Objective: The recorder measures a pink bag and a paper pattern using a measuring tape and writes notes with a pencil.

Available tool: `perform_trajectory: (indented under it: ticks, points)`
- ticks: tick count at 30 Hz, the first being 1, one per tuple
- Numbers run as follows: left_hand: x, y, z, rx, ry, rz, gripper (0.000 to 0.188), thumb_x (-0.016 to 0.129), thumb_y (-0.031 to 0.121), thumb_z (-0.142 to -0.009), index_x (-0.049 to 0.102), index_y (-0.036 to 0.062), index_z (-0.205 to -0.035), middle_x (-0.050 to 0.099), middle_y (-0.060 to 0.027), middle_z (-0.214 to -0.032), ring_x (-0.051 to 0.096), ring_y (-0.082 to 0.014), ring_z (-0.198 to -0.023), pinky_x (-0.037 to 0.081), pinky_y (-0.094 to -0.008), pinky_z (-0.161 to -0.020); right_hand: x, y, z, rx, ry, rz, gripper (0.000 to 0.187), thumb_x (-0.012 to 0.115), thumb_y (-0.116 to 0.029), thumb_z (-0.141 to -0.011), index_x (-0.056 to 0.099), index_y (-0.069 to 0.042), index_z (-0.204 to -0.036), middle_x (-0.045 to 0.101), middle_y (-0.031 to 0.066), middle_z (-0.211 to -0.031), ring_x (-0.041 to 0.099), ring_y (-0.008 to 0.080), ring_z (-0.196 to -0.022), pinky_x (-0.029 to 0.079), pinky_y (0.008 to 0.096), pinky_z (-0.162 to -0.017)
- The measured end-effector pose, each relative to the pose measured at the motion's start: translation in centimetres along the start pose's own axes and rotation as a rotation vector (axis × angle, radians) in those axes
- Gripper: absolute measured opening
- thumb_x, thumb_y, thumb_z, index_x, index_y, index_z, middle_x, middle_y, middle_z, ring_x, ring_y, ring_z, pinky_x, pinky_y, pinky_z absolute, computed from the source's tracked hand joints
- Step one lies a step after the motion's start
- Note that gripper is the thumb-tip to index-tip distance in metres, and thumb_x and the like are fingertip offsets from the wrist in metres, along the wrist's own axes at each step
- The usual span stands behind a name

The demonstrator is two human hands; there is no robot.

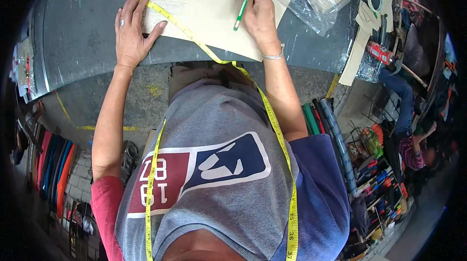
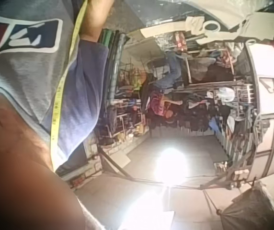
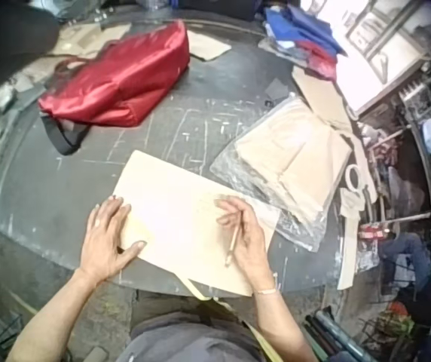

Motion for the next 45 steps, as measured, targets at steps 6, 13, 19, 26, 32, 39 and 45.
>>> perform_trajectory:
  ticks: [6,13,19,26,32,39,45]
  points:
    - [-0.2,0.2,-0.1,0.020,0.013,0.005,0.086,0.064,0.072,-0.088,0.050,0.0127,-0.149,0.045,-0.0101,-0.155,0.036,-0.0282,-0.150,0.023,-0.0548,-0.125,-2.0,-2.3,0.4,0.028,0.035,0.008,0.048,0.044,0.011,-0.095,0.058,-0.002,-0.140,0.065,0.0119,-0.130,0.065,0.0158,-0.106,0.053,0.0293,-0.095]
    - [-0.1,0.1,0.0,0.001,0.005,0.006,0.088,0.065,0.073,-0.086,0.050,0.0128,-0.149,0.045,-0.0110,-0.155,0.036,-0.0278,-0.150,0.023,-0.0553,-0.125,-2.9,-4.8,1.4,-0.311,0.127,0.319,0.036,0.057,0.010,-0.093,0.074,-0.002,-0.122,0.067,0.0116,-0.117,0.066,0.0172,-0.108,0.054,0.0288,-0.092]
    - [-0.4,0.3,0.1,0.029,-0.034,-0.039,0.083,0.069,0.069,-0.086,0.049,0.0232,-0.152,0.043,-0.0102,-0.157,0.034,-0.0290,-0.151,0.023,-0.0545,-0.125,-3.1,-2.3,3.4,-0.124,0.113,0.400,0.025,0.065,0.007,-0.092,0.078,-0.004,-0.111,0.070,0.0110,-0.115,0.067,0.0183,-0.104,0.054,0.0277,-0.087]
    - [-0.3,0.3,0.0,0.036,-0.021,-0.035,0.084,0.064,0.077,-0.084,0.053,0.0229,-0.148,0.043,-0.0122,-0.155,0.034,-0.0299,-0.151,0.023,-0.0564,-0.124,-3.8,0.1,3.4,0.023,0.130,0.270,0.022,0.067,0.003,-0.096,0.074,-0.002,-0.117,0.065,0.0073,-0.120,0.063,0.0081,-0.093,0.052,0.0209,-0.078]
    - [-0.1,0.3,0.1,0.030,-0.028,-0.047,0.089,0.066,0.078,-0.082,0.049,0.0241,-0.151,0.040,-0.0088,-0.159,0.031,-0.0284,-0.153,0.020,-0.0580,-0.126,-3.5,-0.6,3.3,-0.007,0.159,0.297,0.024,0.069,0.000,-0.094,0.075,-0.006,-0.117,0.070,0.0052,-0.111,0.065,0.0079,-0.081,0.055,0.0220,-0.073]
    - [0.3,0.1,0.1,0.023,-0.061,-0.031,0.096,0.067,0.080,-0.079,0.045,0.0252,-0.155,0.038,-0.0030,-0.164,0.027,-0.0252,-0.156,0.015,-0.0586,-0.128,-2.9,-0.6,3.0,0.010,0.138,0.247,0.034,0.069,0.004,-0.095,0.069,-0.004,-0.128,0.067,0.0046,-0.113,0.067,0.0076,-0.092,0.052,0.0196,-0.075]
    - [0.3,0.1,0.2,0.024,-0.046,-0.033,0.096,0.066,0.081,-0.079,0.045,0.0256,-0.155,0.038,-0.0027,-0.163,0.027,-0.0249,-0.155,0.015,-0.0581,-0.128,-1.8,-1.2,1.3,-0.086,0.055,0.259,0.039,0.068,0.003,-0.096,0.065,-0.005,-0.134,0.067,0.0033,-0.111,0.067,0.0074,-0.094,0.052,0.0200,-0.077]
Point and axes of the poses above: each hand's wrist, its own z-axis away from the middle knuckle, its own x-axis out of the palm, y = z × x, the point moved 3 cm from there along -z, towards the middle knuckle
